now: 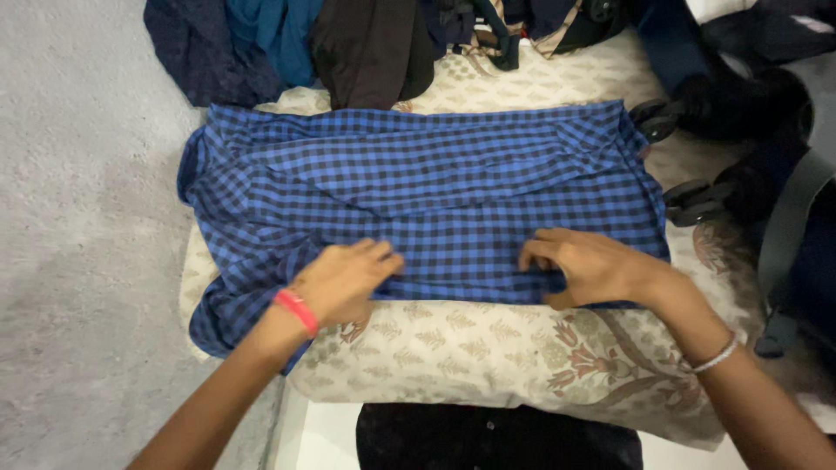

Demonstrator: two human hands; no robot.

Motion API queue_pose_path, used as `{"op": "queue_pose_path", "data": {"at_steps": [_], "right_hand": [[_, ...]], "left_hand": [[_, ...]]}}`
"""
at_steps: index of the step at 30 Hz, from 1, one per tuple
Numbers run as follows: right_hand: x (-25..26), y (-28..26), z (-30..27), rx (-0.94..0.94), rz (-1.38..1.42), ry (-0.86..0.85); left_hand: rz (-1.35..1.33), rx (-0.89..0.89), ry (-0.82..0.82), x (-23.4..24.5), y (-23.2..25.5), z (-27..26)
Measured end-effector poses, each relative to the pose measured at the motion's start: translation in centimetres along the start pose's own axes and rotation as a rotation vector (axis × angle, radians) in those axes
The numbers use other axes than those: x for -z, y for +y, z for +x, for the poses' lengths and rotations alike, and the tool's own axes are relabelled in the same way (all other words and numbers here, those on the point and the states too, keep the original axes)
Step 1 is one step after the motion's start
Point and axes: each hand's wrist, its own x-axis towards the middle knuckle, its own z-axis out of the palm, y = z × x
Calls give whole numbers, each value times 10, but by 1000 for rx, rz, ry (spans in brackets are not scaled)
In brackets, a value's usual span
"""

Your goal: The person buttons a blue checkered shirt while it lies on a mattress, folds the sides and sleeves inward, and places the folded item into an open suitcase. The person then picks up a teal garment from a pile and begins smoothing it out.

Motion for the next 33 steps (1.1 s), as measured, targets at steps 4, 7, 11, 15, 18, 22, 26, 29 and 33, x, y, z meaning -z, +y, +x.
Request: {"op": "queue_pose_path", "data": {"at_steps": [4,7,11,15,18,22,26,29,33], "right_hand": [[-13,18,-14,-37,-150,-60],[-21,42,-18,-57,-127,-15],[-25,90,-11,-112,104,275],[-13,157,-8,-263,558,537],[-9,205,20,-299,511,574],[-25,233,55,-429,449,749],[-49,202,55,-451,71,1014],[-52,166,53,-539,-94,1119],[-48,147,59,-538,-234,1094]], "left_hand": [[-17,209,48,9,-28,-34],[-307,306,305,20,-49,-32],[-294,412,506,8,-65,8],[-312,592,414,-10,-99,41],[-236,653,377,-25,-125,55],[-136,726,334,-37,-138,72],[-114,753,329,-46,-135,84],[-95,697,451,-58,-136,88],[6,618,512,-74,-139,86]]}}
